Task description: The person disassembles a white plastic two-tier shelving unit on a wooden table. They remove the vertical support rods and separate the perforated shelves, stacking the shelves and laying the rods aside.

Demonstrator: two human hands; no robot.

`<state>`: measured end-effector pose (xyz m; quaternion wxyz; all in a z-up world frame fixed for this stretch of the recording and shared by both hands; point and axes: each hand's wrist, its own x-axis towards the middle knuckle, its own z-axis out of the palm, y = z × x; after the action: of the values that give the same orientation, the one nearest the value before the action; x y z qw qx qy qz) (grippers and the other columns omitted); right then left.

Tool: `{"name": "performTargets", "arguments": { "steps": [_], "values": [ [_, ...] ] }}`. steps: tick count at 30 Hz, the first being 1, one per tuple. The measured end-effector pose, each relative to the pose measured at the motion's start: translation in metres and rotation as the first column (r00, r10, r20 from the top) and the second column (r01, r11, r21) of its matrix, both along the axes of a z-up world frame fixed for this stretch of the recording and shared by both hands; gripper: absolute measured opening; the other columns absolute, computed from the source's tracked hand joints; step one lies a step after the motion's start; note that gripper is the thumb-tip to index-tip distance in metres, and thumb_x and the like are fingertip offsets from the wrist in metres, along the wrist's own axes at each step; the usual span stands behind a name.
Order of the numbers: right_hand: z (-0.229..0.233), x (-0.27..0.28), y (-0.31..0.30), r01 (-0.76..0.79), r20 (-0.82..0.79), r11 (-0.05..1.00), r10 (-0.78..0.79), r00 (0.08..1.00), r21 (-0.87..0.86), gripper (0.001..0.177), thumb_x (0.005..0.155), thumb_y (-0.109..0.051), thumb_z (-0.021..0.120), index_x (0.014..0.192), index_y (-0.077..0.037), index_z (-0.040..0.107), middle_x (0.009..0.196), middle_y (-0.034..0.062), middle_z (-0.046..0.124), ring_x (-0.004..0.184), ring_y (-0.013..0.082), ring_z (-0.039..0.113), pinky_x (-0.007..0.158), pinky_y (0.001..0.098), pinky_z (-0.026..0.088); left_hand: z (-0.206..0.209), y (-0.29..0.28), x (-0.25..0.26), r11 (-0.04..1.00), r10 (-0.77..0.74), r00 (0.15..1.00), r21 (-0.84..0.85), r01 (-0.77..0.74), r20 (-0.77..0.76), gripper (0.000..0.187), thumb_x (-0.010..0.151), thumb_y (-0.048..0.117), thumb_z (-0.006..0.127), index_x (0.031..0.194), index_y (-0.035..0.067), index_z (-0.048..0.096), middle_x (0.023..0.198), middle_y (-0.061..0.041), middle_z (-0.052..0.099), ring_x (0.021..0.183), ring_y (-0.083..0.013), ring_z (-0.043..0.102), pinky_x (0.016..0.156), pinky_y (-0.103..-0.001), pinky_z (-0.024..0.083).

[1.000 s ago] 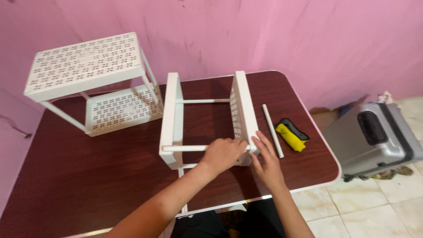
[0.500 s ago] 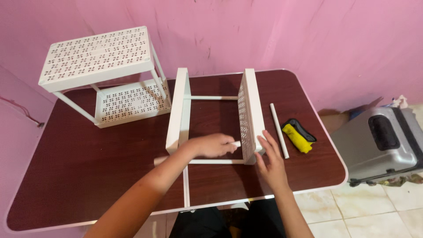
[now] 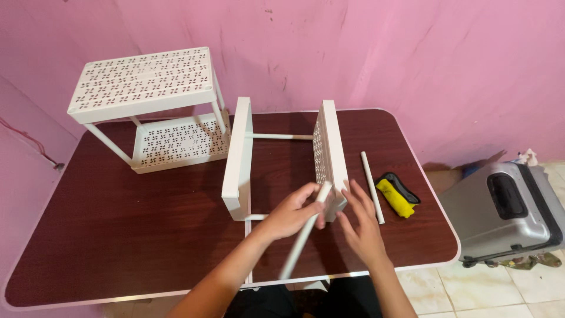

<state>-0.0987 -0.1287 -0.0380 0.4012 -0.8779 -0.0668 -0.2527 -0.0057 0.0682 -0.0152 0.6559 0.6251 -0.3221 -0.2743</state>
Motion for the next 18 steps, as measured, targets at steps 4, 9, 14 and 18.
{"name": "performTargets", "arguments": {
  "steps": [4, 9, 14, 18],
  "values": [
    [-0.022, -0.029, -0.003, -0.068, -0.122, 0.913, 0.127, 0.984, 0.403, 0.048, 0.093, -0.008, 0.065, 0.140, -0.007, 0.055, 0.144, 0.0103, 0.055, 0.136, 0.0223, 0.052, 0.112, 0.0346, 0.042, 0.018, -0.037, -0.007, 0.975, 0.084, 0.987, -0.195, -0.110, -0.135, 0.019, 0.107, 0.012, 0.052, 0.123, 0.001, 0.050, 0.093, -0.007, 0.070, 0.087, -0.0168, 0.074, 0.079, -0.032, 0.065],
    [-0.051, -0.058, -0.024, 0.098, -0.235, 0.842, 0.035, 0.971, 0.531, 0.042, 0.094, -0.008, 0.066, 0.135, -0.003, 0.059, 0.113, 0.0086, 0.069, 0.099, 0.0135, 0.066, 0.085, 0.0278, 0.054, 0.020, -0.097, -0.018, 0.934, 0.148, 0.975, -0.301, -0.193, -0.166, 0.024, 0.105, 0.009, 0.054, 0.127, 0.002, 0.047, 0.106, -0.010, 0.067, 0.094, -0.0168, 0.074, 0.086, -0.032, 0.063],
    [-0.072, -0.087, -0.068, 0.295, -0.436, 0.801, -0.047, 0.899, 0.522, 0.032, 0.097, -0.008, 0.066, 0.129, -0.001, 0.065, 0.086, 0.0123, 0.070, 0.071, 0.0112, 0.065, 0.061, 0.0259, 0.050, 0.005, -0.143, -0.021, 0.899, 0.145, 0.962, -0.375, -0.226, -0.231, 0.029, 0.106, 0.009, 0.054, 0.132, -0.002, 0.045, 0.112, -0.012, 0.062, 0.097, -0.0200, 0.073, 0.087, -0.034, 0.064],
    [-0.092, -0.095, -0.089, 0.259, -0.294, 0.811, -0.114, 0.949, 0.524, 0.029, 0.095, -0.008, 0.065, 0.123, 0.001, 0.066, 0.095, 0.0051, 0.059, 0.066, 0.0116, 0.064, 0.058, 0.0267, 0.051, -0.032, -0.166, -0.024, 0.977, 0.202, 0.978, -0.065, -0.205, -0.050, 0.047, 0.107, 0.014, 0.052, 0.150, 0.001, 0.037, 0.127, -0.010, 0.060, 0.114, -0.0200, 0.067, 0.090, -0.030, 0.061]
  ]
}}
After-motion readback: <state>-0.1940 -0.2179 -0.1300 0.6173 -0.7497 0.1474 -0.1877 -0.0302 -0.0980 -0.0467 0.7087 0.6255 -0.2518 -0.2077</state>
